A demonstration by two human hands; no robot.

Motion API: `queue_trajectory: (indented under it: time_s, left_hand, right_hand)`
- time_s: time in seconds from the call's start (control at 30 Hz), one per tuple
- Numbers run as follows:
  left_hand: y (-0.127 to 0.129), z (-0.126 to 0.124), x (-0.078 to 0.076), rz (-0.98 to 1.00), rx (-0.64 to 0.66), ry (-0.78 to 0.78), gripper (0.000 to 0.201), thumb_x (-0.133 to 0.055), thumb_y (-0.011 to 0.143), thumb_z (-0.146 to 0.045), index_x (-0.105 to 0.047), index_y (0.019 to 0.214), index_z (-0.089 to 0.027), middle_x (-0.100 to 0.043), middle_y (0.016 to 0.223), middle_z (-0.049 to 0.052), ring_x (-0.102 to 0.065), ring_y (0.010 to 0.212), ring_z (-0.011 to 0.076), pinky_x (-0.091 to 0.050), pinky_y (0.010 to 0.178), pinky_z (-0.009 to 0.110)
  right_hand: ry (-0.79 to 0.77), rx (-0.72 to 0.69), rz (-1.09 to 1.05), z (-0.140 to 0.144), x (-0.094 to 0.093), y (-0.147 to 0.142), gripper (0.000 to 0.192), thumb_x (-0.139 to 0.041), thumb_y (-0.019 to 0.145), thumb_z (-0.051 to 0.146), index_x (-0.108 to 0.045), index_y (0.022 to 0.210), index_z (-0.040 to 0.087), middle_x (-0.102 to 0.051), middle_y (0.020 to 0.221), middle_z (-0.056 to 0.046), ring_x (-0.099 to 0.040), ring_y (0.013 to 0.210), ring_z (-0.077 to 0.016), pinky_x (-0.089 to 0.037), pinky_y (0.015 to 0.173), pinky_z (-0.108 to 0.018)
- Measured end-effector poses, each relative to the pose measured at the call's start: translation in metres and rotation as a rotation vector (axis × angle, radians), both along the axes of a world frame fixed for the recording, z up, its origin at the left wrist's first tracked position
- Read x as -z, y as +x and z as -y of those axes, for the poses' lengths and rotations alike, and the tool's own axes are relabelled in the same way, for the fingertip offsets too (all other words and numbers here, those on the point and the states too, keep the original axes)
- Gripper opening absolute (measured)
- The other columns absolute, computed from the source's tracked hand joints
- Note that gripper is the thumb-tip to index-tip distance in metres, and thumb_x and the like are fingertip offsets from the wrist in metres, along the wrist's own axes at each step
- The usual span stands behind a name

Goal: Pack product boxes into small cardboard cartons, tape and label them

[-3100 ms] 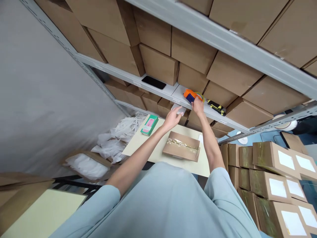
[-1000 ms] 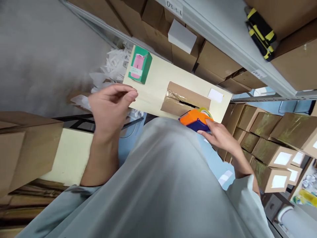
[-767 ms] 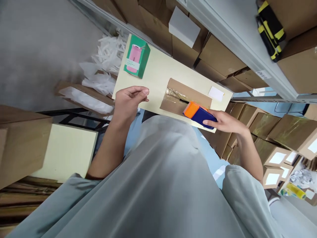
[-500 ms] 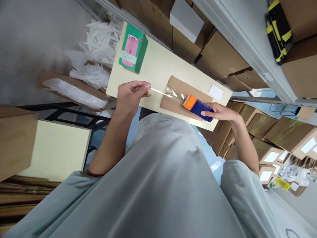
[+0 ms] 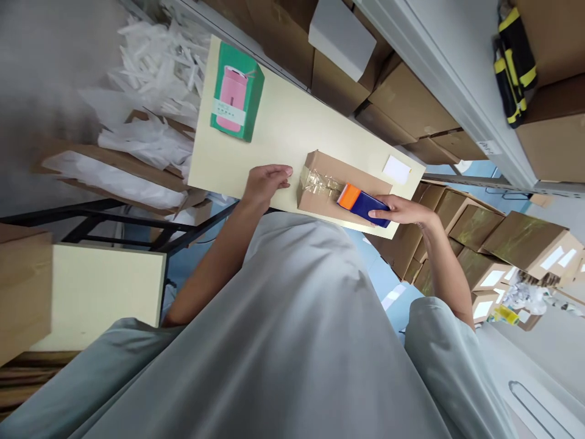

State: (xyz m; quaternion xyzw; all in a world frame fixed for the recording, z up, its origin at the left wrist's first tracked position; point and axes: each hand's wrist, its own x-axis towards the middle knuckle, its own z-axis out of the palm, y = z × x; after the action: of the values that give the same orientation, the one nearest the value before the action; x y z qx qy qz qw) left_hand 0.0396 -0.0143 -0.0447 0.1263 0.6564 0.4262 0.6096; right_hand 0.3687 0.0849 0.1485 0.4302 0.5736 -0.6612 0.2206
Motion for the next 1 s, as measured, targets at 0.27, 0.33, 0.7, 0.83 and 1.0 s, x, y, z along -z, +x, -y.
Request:
queue_trajectory:
  time_s: [0.27, 0.33, 0.7, 0.83, 1.0]
  left_hand:
    - [0.032, 0.01, 0.036, -0.096, 0.12, 0.163, 0.043, -0.088, 0.09, -0.058, -0.084, 0.108, -0.018, -0.082, 0.115, 0.013, -0.077, 0.103, 0.0253, -0.065, 0.096, 0.038]
    - [0.031, 0.015, 0.032, -0.213, 0.176, 0.172, 0.059, -0.084, 0.095, -0.056, -0.077, 0.14, -0.019, -0.077, 0.133, 0.017, -0.077, 0.105, 0.026, -0.066, 0.097, 0.04]
    - [0.057, -0.003, -0.04, -0.541, 0.844, 0.777, 0.134, -0.081, 0.086, -0.083, -0.024, 0.182, -0.009, -0.01, 0.193, 0.025, 0.003, 0.18, 0.0484, -0.004, 0.147, 0.068]
    - [0.066, -0.017, -0.021, -0.656, 0.931, 0.789, 0.124, -0.069, 0.094, -0.085, -0.028, 0.18, -0.007, -0.017, 0.192, 0.026, -0.003, 0.181, 0.0447, 0.003, 0.148, 0.064]
    - [0.057, -0.02, -0.007, -0.761, 0.963, 0.741, 0.131, -0.069, 0.087, -0.094, -0.032, 0.179, -0.009, -0.021, 0.191, 0.028, -0.006, 0.18, 0.0479, -0.003, 0.146, 0.068]
  right_hand:
    - [-0.023, 0.01, 0.085, 0.004, -0.001, -0.013, 0.076, -0.077, 0.091, 0.081, -0.077, 0.13, 0.016, -0.081, 0.107, -0.008, -0.07, 0.092, -0.0238, -0.059, 0.084, -0.036]
    - [-0.029, 0.031, 0.108, 0.006, -0.004, -0.012, 0.077, -0.076, 0.09, 0.083, -0.077, 0.128, 0.016, -0.08, 0.102, -0.008, -0.069, 0.09, -0.0234, -0.059, 0.082, -0.035]
    - [-0.031, 0.065, 0.11, 0.013, -0.006, -0.002, 0.072, -0.075, 0.092, 0.081, -0.076, 0.124, 0.017, -0.08, 0.111, -0.007, -0.069, 0.093, -0.0223, -0.058, 0.082, -0.032]
    - [0.021, -0.008, 0.022, 0.01, 0.01, 0.004, 0.066, -0.075, 0.094, 0.082, -0.077, 0.112, 0.018, -0.077, 0.094, -0.004, -0.068, 0.086, -0.0211, -0.056, 0.076, -0.03]
    - [0.119, -0.173, -0.079, -0.001, 0.037, 0.009, 0.065, -0.073, 0.096, 0.084, -0.076, 0.095, 0.019, -0.069, 0.077, -0.001, -0.065, 0.075, -0.0192, -0.05, 0.069, -0.029]
